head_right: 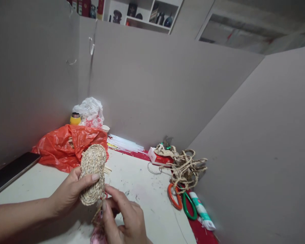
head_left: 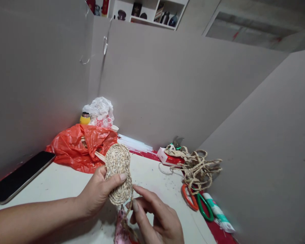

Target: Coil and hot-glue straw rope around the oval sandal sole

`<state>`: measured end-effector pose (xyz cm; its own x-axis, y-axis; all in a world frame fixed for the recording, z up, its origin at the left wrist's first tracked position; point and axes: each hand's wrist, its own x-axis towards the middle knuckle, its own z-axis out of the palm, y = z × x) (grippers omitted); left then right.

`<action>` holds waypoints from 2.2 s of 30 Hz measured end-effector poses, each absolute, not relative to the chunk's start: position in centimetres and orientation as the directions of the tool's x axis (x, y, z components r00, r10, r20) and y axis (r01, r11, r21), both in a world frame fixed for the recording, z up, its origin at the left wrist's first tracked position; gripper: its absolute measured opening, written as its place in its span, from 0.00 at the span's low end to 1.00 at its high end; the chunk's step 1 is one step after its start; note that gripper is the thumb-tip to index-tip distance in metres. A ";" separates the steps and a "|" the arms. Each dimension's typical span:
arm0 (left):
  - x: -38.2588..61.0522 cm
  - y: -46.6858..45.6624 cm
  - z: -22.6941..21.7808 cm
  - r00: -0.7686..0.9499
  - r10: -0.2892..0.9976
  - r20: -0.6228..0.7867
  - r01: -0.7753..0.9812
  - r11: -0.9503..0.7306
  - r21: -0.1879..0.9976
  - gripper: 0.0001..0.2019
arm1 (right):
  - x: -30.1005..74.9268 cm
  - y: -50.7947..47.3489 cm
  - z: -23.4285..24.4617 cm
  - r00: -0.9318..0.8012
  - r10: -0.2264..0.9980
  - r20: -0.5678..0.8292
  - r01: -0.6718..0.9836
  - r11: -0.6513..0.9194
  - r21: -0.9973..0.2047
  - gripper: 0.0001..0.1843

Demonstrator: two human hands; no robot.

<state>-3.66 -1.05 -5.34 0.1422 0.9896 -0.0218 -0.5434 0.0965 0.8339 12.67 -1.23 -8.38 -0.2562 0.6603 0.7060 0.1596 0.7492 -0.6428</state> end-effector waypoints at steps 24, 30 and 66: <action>-2.8 -1.3 -5.3 0.002 0.993 -0.117 -0.525 0.101 0.845 0.12 | 11.6 -1.9 -8.2 -0.224 0.840 0.495 0.040 0.515 -0.856 0.13; -2.7 -1.5 -4.8 -0.031 0.991 -0.128 -0.531 0.092 0.843 0.12 | 11.5 -2.0 -8.8 -0.250 0.832 0.494 0.004 0.512 -0.859 0.14; -2.5 -1.7 -5.2 -0.067 0.995 -0.073 -0.535 0.026 0.844 0.10 | 10.7 -1.6 -11.5 -0.170 0.849 0.500 -0.007 0.507 -0.862 0.15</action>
